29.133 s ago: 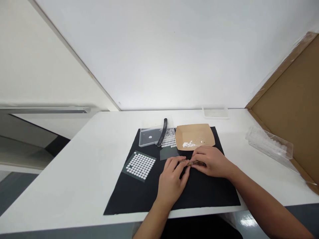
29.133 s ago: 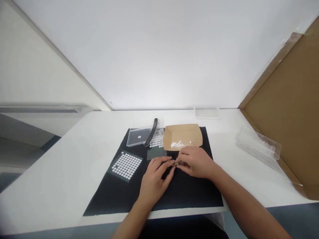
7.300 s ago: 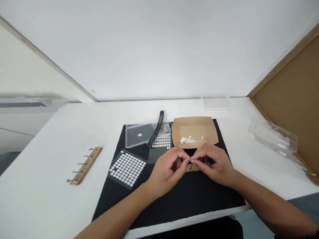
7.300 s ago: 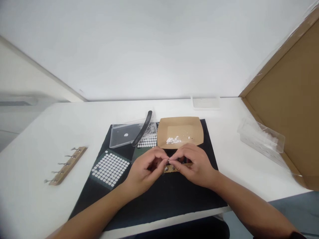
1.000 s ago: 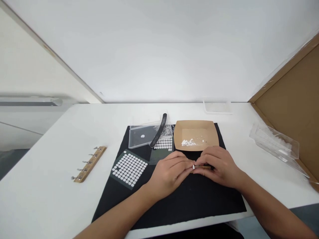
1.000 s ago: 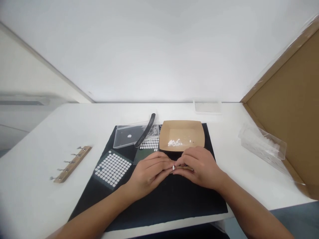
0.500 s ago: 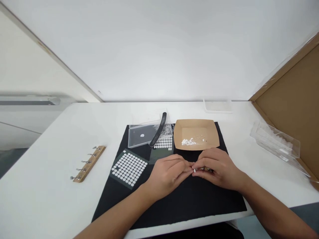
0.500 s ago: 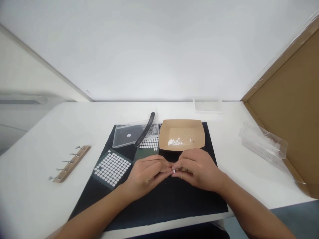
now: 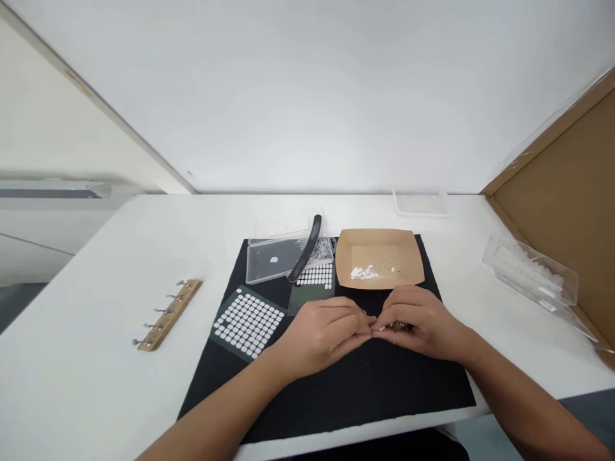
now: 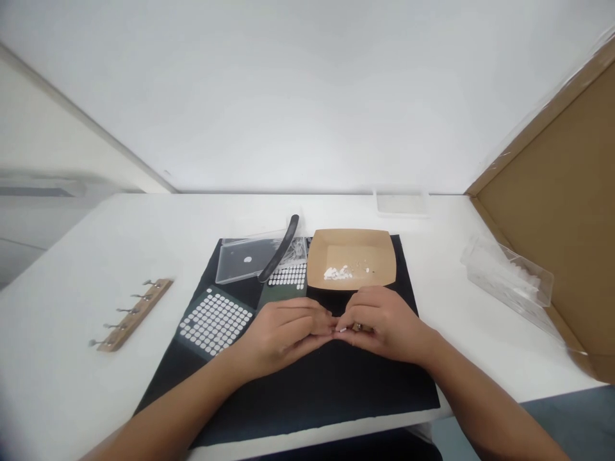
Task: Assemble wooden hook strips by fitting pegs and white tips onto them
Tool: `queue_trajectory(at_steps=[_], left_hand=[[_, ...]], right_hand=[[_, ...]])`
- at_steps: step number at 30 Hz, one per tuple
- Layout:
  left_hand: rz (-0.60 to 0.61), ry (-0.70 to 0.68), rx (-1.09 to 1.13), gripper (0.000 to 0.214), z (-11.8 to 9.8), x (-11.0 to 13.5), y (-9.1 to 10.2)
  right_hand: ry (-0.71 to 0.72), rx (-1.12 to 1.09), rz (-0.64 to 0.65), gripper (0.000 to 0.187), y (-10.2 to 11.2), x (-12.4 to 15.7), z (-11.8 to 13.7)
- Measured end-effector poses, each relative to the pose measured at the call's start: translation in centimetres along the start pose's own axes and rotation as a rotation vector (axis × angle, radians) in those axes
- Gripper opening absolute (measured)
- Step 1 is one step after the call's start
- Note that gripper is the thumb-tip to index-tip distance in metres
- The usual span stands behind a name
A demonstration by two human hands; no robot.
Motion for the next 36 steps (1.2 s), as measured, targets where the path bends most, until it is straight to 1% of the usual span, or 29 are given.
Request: queue_trajectory(at_steps=[3,7,13,16,21,24,26,31,34,36], left_hand=[[0.014,-0.018,-0.025,0.01,0.3,-0.2,0.8],[0.045,-0.018,-0.094,0.009,0.9,-0.1,1.5],[0.167,-0.049,-0.13,0.016,1.2,0.5,0.7],[0.204,-0.055,-0.119,0.021,1.3,0.7,0.1],[0.231,-0.037,-0.106,0.023,1.5,0.8,-0.2],[0.247,-0.028,-0.125,0.025,1.6,1.0,-0.4],[0.249,-0.03,-0.136,0.025,1.6,1.1,-0.5],[0.244,-0.036,-0.173,0.019,1.5,1.3,-0.5],[0.24,-0.032,-0.194,0.015,1.4,1.3,-0.5],[0.237,-0.033,-0.192,0.014,1.3,1.3,-0.5]], right_hand=[[-0.03,-0.04,-0.006,0.007,0.0,0.0,-0.6],[-0.047,-0.019,0.017,0.008,-0.4,0.2,-1.0],[-0.035,0.037,0.083,0.013,-1.0,0.1,-0.4],[-0.058,0.038,0.116,0.014,-1.1,-0.1,-0.1],[-0.143,0.012,0.139,0.014,-1.1,-0.6,-0.3],[-0.174,0.006,0.138,0.019,-1.1,-0.9,-0.3],[-0.221,0.008,0.142,0.022,-1.2,-0.9,-0.5],[-0.343,0.013,0.175,0.022,-1.8,-0.8,-0.9],[-0.371,0.05,0.17,0.023,-2.3,-0.8,-0.8],[-0.359,0.11,0.145,0.024,-2.4,-0.9,-0.6]])
Point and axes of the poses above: each hand's wrist, its own x-axis away from the middle knuckle, its own y-axis out of the back of the hand, z = x × y, the point moved 8 cm from there along -x, towards the middle knuckle, and after that the axes turned 6 degrees about -y, right-handed, at the moved point
